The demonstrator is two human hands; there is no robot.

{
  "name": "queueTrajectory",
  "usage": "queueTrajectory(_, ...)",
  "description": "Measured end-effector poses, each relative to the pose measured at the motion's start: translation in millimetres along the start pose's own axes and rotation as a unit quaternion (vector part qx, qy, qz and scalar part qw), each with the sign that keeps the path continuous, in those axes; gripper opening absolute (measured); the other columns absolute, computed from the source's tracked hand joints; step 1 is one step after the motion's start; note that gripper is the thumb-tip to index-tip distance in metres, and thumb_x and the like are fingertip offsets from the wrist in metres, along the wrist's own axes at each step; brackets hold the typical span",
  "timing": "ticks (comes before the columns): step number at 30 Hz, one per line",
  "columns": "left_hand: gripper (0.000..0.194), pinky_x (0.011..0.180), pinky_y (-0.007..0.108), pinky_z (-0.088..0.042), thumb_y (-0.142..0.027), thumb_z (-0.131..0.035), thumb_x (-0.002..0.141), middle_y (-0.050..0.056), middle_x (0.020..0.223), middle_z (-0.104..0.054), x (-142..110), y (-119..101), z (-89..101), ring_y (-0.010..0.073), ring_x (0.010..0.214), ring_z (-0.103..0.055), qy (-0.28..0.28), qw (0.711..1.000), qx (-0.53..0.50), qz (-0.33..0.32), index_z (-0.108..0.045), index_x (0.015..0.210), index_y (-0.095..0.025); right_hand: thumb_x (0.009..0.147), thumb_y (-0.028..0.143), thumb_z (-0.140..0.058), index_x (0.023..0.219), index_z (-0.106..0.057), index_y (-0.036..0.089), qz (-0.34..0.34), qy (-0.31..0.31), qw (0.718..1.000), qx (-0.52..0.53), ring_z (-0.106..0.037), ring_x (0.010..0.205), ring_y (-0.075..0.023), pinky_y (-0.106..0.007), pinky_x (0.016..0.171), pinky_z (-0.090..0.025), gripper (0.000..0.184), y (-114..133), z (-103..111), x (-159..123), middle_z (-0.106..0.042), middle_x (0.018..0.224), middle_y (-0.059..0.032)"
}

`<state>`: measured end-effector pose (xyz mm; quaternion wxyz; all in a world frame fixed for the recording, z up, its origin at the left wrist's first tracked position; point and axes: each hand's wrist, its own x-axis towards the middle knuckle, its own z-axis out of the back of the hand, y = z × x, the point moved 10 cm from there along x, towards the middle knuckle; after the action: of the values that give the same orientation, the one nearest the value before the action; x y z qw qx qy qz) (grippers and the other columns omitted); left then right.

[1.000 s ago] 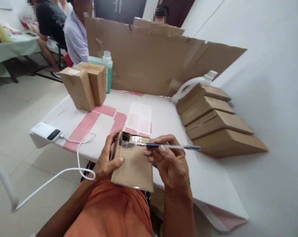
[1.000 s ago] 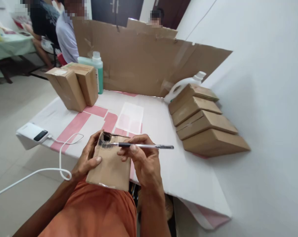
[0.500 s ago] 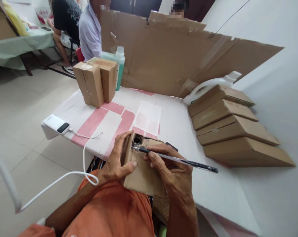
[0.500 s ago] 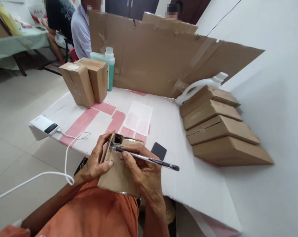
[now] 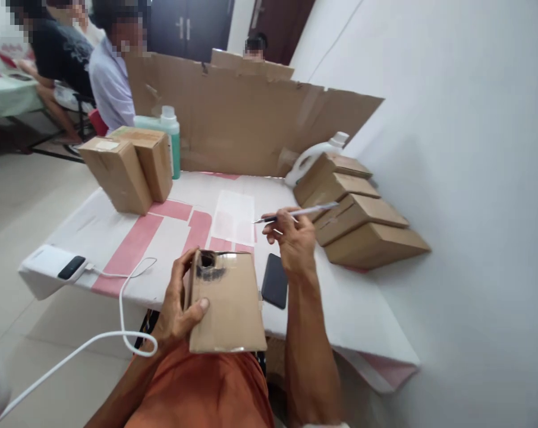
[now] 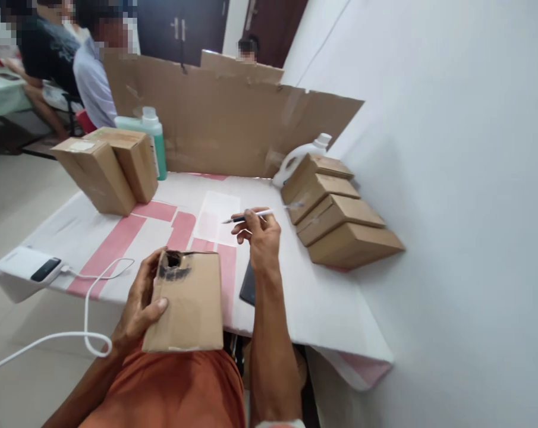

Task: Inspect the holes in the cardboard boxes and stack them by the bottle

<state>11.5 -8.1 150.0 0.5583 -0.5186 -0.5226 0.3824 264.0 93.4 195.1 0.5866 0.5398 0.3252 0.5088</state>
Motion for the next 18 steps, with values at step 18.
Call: queueTrajectory(18, 0.081, 0.108, 0.047, -0.054, -0.047, -0.079, 0.077, 0.014, 0.142, -0.062, 43, -7, 12.2, 0.0362, 0.135, -0.059, -0.048, 0.991, -0.095, -0.082, -0.052, 0.149, -0.022, 0.094, 0.049, -0.073, 0.135, -0.058, 0.005, -0.272, -0.001, 0.822, -0.5, -0.054, 0.138, -0.0452, -0.049, 0.102, -0.05, 0.062, -127, 50, -83, -0.057, 0.144, -0.0327)
